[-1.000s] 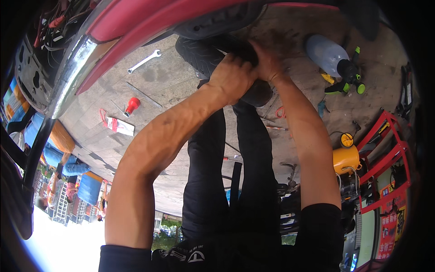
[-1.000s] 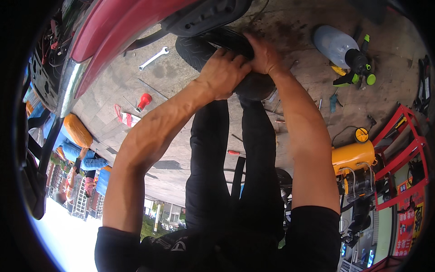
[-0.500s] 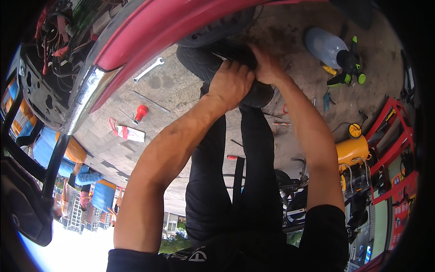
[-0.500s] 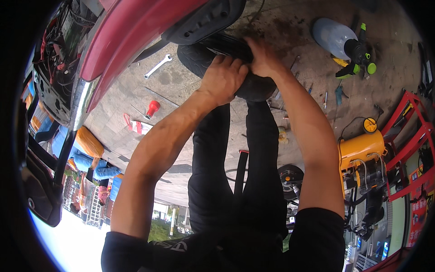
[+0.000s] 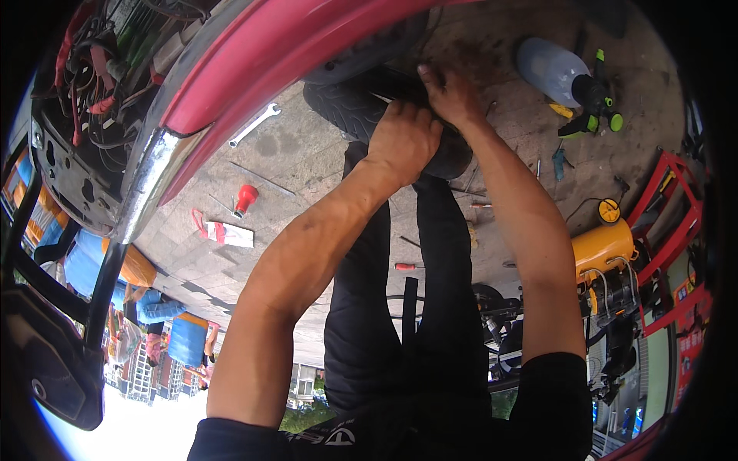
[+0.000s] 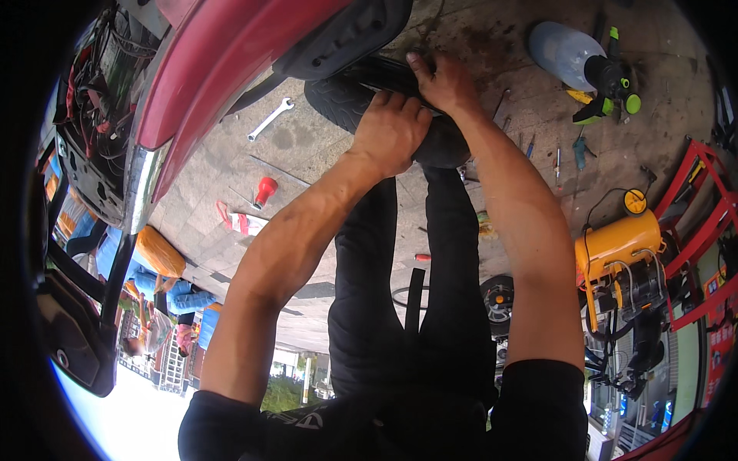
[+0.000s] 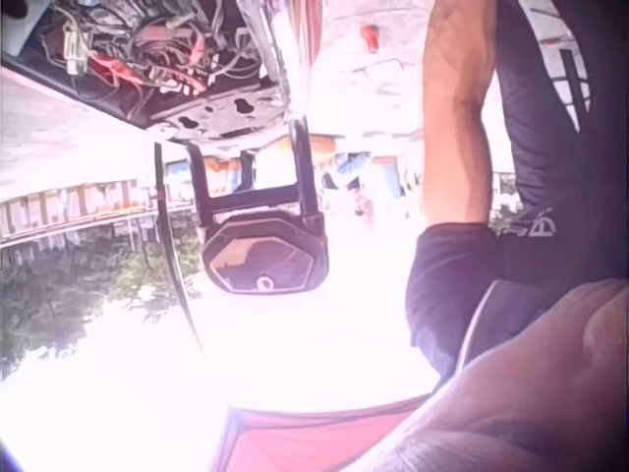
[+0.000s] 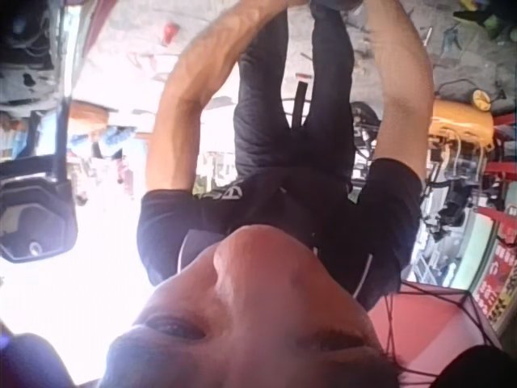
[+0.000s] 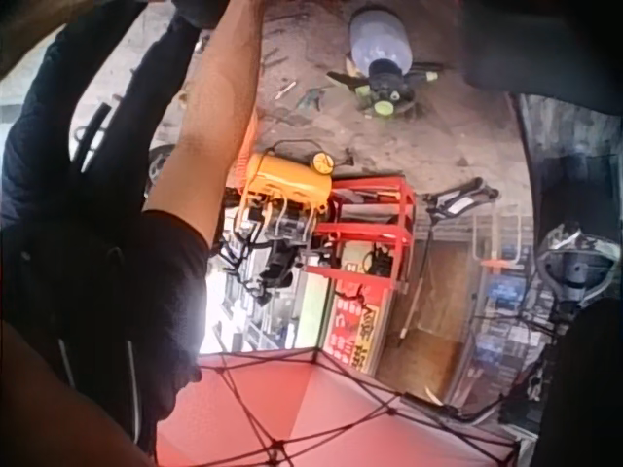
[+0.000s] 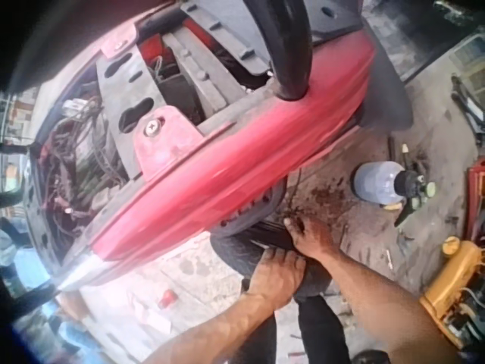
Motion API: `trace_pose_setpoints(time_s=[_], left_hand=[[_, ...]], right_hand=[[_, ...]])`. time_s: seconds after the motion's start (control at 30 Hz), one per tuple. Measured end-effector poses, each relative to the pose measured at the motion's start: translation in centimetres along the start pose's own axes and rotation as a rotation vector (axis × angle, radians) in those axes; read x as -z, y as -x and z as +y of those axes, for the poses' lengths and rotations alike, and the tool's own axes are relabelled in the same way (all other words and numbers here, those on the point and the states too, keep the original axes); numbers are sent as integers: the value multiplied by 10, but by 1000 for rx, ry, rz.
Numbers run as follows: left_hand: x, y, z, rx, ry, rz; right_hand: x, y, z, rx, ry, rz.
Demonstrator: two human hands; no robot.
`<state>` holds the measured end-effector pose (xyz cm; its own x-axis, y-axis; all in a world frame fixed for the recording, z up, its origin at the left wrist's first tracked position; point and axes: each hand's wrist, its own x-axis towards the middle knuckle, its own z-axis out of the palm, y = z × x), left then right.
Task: The person uses a tire iron to pry a tire off a scooter wheel, working around the rim until the tire separates. The person then carries the removed tire to a stack of other tires and places it on top.
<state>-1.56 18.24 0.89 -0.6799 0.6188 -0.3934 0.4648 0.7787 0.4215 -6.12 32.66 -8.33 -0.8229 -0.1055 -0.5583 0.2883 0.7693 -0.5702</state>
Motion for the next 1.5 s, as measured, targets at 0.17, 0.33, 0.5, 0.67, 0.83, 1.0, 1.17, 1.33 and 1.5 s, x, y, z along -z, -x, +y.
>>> trace_pose_setpoints(time_s=[0.17, 0.33, 0.5, 0.67, 0.83, 1.0, 1.17, 1.33, 1.5], left_hand=[[-9, 5, 7, 28, 27, 99], [-16, -10, 13, 89, 62, 242], [-10, -9, 21, 142, 32, 194], [-12, -14, 33, 165, 6, 111], [-14, -17, 40, 202, 88, 221], [-17, -20, 46, 209, 15, 172], [-21, -21, 51, 221, 22, 194], [-19, -18, 58, 215, 10, 126], [-12, -19, 53, 158, -9, 47]], right_hand=[[-31, -4, -7, -129, 192, 101], [-15, -24, -6, -145, 207, 141], [-19, -33, 4, -129, 222, 102], [-14, -39, 18, -94, 199, 88], [-10, -43, 25, -17, 208, 76], [-6, -47, 28, 25, 144, 95], [0, -48, 30, -28, 139, -41], [-5, -44, 35, -3, 148, 49], [-11, -34, 41, 186, 45, 174]])
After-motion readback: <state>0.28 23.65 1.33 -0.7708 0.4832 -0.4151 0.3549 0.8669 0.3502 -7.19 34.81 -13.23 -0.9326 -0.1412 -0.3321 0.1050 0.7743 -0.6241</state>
